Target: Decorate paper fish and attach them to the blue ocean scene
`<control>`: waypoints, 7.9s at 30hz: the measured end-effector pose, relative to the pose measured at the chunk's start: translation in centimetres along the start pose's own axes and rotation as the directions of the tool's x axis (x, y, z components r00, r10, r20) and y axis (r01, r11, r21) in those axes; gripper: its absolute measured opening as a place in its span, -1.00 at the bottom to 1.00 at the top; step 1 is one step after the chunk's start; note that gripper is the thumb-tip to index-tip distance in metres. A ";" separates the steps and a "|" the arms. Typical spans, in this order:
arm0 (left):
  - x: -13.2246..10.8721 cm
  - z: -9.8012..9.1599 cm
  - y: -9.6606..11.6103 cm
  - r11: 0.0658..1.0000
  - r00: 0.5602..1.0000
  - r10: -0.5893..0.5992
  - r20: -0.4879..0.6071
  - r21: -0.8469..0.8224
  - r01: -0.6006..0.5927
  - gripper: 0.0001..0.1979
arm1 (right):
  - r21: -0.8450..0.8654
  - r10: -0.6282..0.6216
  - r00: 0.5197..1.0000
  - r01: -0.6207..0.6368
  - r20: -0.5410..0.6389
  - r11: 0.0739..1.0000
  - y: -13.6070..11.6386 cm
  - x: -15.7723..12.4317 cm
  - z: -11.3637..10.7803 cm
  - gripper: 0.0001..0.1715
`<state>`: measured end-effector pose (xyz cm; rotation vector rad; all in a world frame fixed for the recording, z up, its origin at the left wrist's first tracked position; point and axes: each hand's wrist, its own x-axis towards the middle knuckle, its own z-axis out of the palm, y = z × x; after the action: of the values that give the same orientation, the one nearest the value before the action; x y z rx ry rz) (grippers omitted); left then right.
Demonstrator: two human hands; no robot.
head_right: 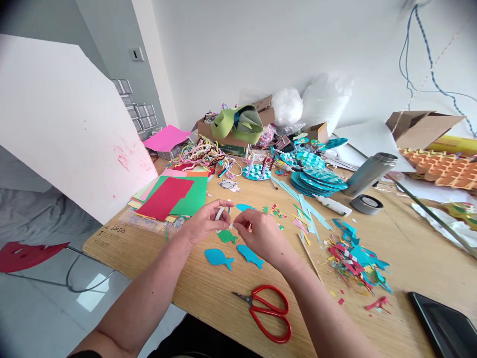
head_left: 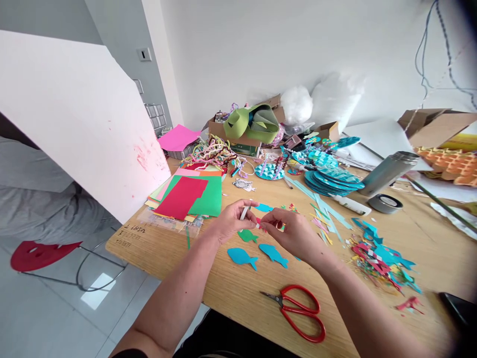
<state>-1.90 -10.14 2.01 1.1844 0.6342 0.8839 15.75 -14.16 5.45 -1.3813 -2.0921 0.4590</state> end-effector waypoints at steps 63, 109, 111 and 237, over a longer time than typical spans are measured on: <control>-11.2 -0.2 -6.1 0.315 0.930 0.361 0.073 0.929 -0.195 -0.22 | 0.577 0.791 0.511 -0.776 0.336 0.256 -4.1 -3.9 10.8 -0.79; -11.2 -0.2 -6.5 0.408 0.946 0.318 0.070 0.890 -0.203 -0.24 | 0.536 0.802 0.475 -0.810 0.363 0.237 -4.1 -3.5 10.6 -0.67; -11.2 -0.2 -6.5 0.406 0.947 0.312 0.070 0.892 -0.200 -0.24 | 0.538 0.800 0.476 -0.809 0.365 0.236 -4.1 -3.5 10.6 -0.66; -12.2 4.9 -2.8 0.689 0.932 0.316 -0.179 0.718 -0.095 -0.60 | 0.142 -0.080 0.963 0.119 -0.259 0.983 -3.7 -8.4 2.6 -0.70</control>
<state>-3.58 -23.35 0.33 1.8651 1.1653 1.0602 13.89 -23.30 3.24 -1.1722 -1.8671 0.3754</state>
